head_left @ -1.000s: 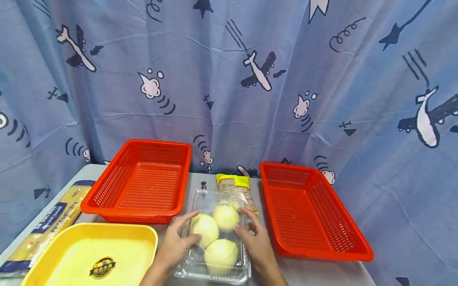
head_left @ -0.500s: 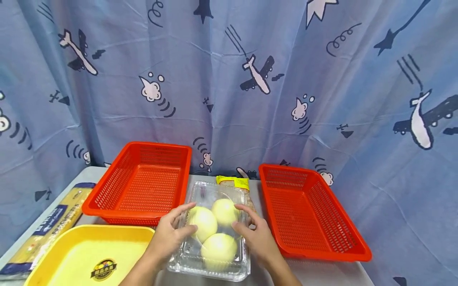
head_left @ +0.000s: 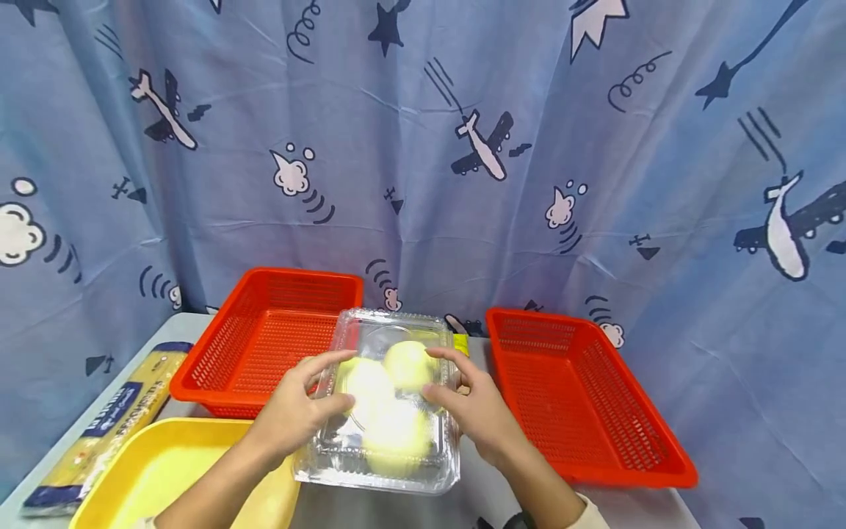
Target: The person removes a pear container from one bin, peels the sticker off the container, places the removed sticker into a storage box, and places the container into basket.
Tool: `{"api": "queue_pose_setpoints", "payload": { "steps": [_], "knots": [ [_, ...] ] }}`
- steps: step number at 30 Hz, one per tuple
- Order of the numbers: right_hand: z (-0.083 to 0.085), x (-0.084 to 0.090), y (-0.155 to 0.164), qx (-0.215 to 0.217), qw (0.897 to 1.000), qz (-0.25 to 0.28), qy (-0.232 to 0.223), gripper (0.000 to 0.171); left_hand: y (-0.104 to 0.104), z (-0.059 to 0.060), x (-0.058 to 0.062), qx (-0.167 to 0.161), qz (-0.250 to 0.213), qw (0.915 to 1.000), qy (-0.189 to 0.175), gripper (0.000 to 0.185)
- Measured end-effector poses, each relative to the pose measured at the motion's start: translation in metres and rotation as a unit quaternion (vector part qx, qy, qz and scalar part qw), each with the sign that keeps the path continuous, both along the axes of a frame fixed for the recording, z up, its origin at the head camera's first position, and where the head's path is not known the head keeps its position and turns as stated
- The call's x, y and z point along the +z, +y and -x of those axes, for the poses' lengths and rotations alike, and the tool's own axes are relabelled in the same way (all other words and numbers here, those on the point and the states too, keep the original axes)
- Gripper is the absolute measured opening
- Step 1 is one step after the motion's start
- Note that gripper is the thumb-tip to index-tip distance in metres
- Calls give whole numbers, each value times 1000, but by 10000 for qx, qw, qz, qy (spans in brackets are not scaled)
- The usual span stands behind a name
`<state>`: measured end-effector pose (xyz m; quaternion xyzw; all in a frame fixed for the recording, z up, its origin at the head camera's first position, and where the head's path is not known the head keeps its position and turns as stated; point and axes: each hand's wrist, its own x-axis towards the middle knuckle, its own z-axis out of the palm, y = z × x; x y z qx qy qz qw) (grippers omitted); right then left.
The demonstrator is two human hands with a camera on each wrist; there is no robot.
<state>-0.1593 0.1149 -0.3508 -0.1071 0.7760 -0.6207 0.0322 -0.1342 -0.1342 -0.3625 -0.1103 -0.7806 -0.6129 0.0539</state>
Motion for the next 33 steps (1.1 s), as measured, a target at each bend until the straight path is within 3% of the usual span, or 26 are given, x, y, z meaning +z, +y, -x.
{"api": "queue_pose_setpoints", "payload": {
  "steps": [11,18,27,33],
  "knots": [
    [14,14,-33,178,9997,-159,-112,45,-38,7,21,-74,1153,9923,451,49],
    [32,26,-59,339,9987,-386,-70,45,-65,20,32,-179,1220,9903,635,46],
    [60,21,-99,884,9953,-308,-245,53,-107,41,29,-178,953,9953,22,46],
    [79,14,-124,879,9955,-318,-137,53,-127,57,25,-22,994,9949,-166,48]
  ]
}}
